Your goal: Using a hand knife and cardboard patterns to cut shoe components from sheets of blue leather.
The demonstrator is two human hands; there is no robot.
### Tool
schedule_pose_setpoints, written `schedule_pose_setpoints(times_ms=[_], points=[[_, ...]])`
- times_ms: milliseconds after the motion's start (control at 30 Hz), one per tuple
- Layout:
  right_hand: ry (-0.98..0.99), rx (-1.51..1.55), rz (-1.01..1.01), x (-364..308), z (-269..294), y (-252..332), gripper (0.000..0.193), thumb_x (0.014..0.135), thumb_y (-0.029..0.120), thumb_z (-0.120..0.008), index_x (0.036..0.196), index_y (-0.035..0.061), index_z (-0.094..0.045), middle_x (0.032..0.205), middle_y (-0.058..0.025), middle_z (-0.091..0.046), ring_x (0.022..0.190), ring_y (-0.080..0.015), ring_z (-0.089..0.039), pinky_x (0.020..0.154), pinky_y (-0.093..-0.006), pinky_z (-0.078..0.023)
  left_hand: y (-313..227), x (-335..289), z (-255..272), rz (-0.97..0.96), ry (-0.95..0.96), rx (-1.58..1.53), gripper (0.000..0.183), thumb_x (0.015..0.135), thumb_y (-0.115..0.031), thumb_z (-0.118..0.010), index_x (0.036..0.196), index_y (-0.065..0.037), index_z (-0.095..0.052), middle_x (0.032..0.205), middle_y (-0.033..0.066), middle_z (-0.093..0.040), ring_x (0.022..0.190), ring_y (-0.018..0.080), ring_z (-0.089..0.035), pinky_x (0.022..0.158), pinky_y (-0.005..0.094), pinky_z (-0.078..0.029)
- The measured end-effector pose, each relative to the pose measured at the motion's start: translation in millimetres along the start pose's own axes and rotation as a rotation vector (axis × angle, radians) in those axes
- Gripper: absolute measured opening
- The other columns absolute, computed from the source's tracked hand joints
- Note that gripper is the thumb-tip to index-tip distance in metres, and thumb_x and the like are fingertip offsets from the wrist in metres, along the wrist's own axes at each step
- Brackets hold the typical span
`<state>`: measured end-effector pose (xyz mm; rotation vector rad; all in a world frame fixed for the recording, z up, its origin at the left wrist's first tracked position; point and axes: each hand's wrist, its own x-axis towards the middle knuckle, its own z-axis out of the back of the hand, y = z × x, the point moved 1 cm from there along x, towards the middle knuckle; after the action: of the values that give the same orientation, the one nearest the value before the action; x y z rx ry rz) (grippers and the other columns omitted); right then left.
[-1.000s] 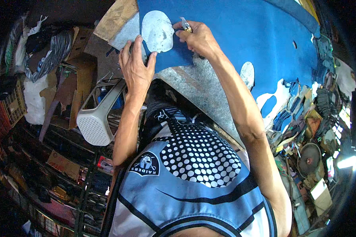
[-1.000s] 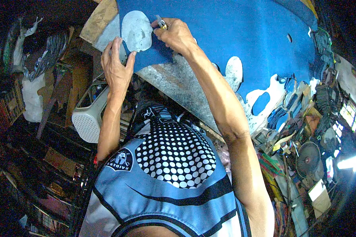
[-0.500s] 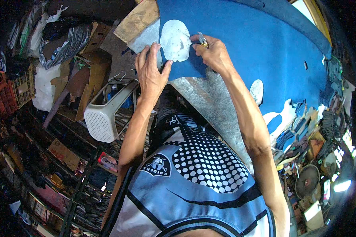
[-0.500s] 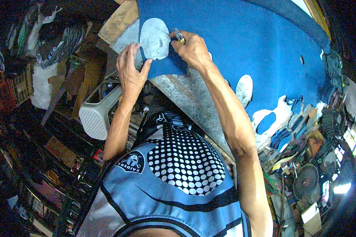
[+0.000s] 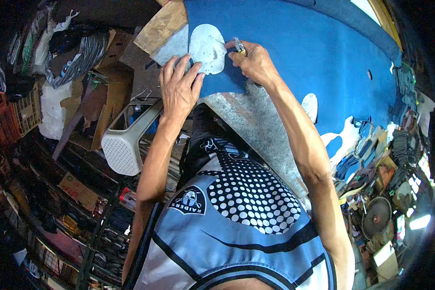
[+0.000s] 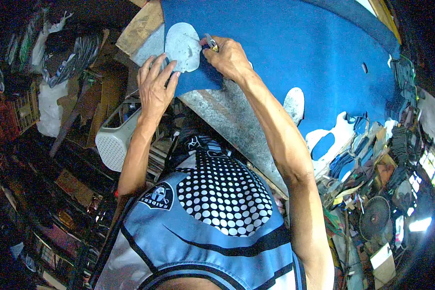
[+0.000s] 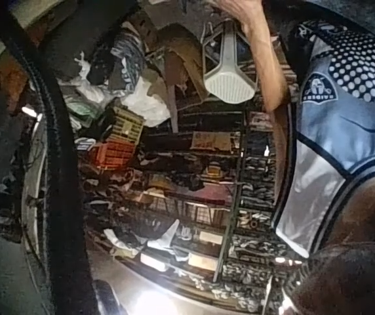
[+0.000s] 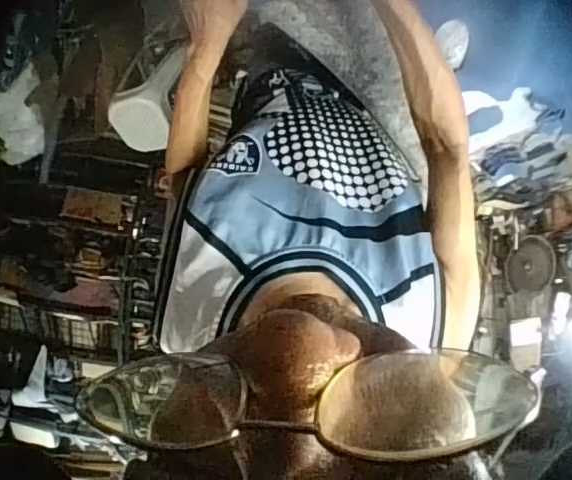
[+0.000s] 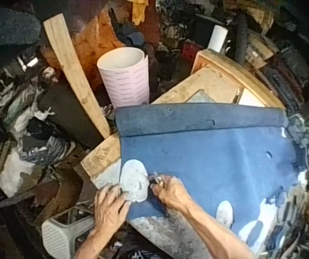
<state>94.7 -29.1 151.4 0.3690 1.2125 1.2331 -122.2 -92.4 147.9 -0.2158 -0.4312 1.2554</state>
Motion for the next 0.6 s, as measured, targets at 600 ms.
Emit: schedule_pose_setpoints(times_ms=[600], points=[[0.089, -0.663, 0.495, -44.1, -20.6, 45.0, 0.037, 0.093, 0.018, -0.061, 0.129, 0.011, -0.062, 0.112, -0.0173, -0.069, 0.1, -0.036, -0.066, 0.088, -0.0431, -0.054, 73.9, 100.9, 13.5, -0.609, 0.331, -0.156, 0.015, 0.084, -0.019, -0.069, 0.097, -0.014, -0.073, 0.134, 0.0114, -0.058, 0.143, 0.0378, -0.03, 0.118, 0.0547, -0.02]])
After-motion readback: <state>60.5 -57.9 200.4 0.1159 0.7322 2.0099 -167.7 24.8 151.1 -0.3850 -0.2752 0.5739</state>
